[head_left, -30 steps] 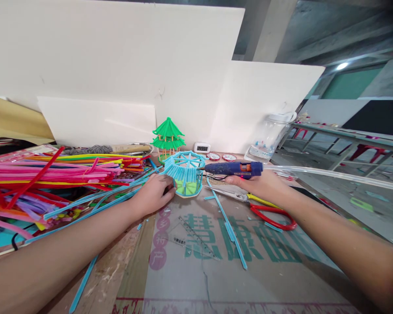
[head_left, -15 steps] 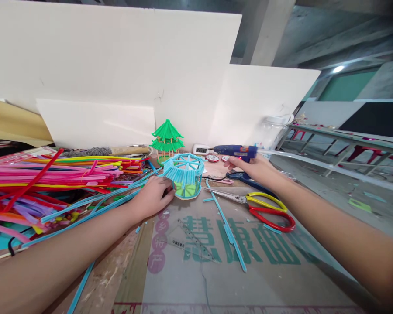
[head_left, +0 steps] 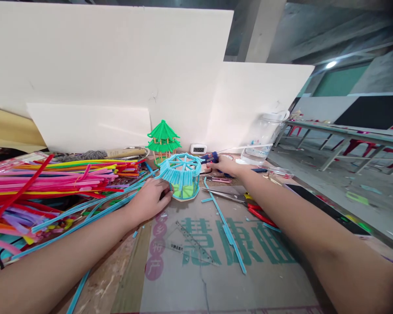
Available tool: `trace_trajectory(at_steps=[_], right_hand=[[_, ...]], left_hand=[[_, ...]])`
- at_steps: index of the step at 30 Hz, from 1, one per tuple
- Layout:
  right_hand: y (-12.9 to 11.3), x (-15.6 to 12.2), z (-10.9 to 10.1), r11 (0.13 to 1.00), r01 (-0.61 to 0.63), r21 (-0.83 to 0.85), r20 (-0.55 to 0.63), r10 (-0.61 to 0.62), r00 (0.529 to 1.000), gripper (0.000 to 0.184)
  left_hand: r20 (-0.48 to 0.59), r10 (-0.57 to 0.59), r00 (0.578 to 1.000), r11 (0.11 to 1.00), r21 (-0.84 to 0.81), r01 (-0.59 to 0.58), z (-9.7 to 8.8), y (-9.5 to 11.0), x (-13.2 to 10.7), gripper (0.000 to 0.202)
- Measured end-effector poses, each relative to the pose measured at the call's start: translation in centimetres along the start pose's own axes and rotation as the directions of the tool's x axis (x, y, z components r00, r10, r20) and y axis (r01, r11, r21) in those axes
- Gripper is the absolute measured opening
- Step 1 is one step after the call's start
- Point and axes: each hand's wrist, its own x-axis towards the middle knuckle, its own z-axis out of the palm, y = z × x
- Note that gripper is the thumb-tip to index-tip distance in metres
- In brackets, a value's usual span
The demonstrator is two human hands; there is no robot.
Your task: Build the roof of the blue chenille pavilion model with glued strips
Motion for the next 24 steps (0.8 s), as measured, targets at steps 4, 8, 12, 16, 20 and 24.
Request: trace_trajectory(at_steps=[4, 8, 12, 16, 20, 24], right_hand=[[0.1, -0.3, -0.6, 0.991, 0.027, -0.134, 0.013, -0.025, 1.0, 0.038], [0.4, -1.4, -2.3, 0.947, 0.041, -0.319, -0.014, -0.048, 0.999, 0.039], [-0.8, -4.9, -3.7, 0.894, 0.069, -0.443, -0.023, -0.088, 0.996, 0.026], [-3.8, -9.9, -3.9, 0.899, 0.24, -0.365, 0.064, -0.233, 0.97, 0.021], [-5.7, -13.0, -2.7, 0.873, 0.446, -0.199, 0.14, -0.425, 0.894, 0.02], [-5.5, -13.0, -0.7, 0.787, 0.534, -0.309, 0.153, -0.513, 0.845, 0.02]], left_hand=[[0.0, 0.002, 1.0, 1.0, 0.004, -0.002, 0.0, 0.0, 0.0, 0.018], [-0.002, 0.011, 1.0, 1.0, 0.017, -0.011, 0.0, 0.0, 0.0, 0.019], [-0.005, 0.021, 1.0, 0.999, 0.029, -0.021, -0.1, 0.0, 0.0, 0.02], [-0.009, 0.019, 1.0, 0.999, 0.034, -0.019, -0.1, 0.1, 0.0, 0.02], [-0.008, 0.017, 1.0, 0.999, 0.031, -0.017, -0.1, 0.1, 0.1, 0.02], [-0.003, 0.023, 1.0, 0.999, 0.028, -0.023, -0.1, 0.0, 0.0, 0.019]])
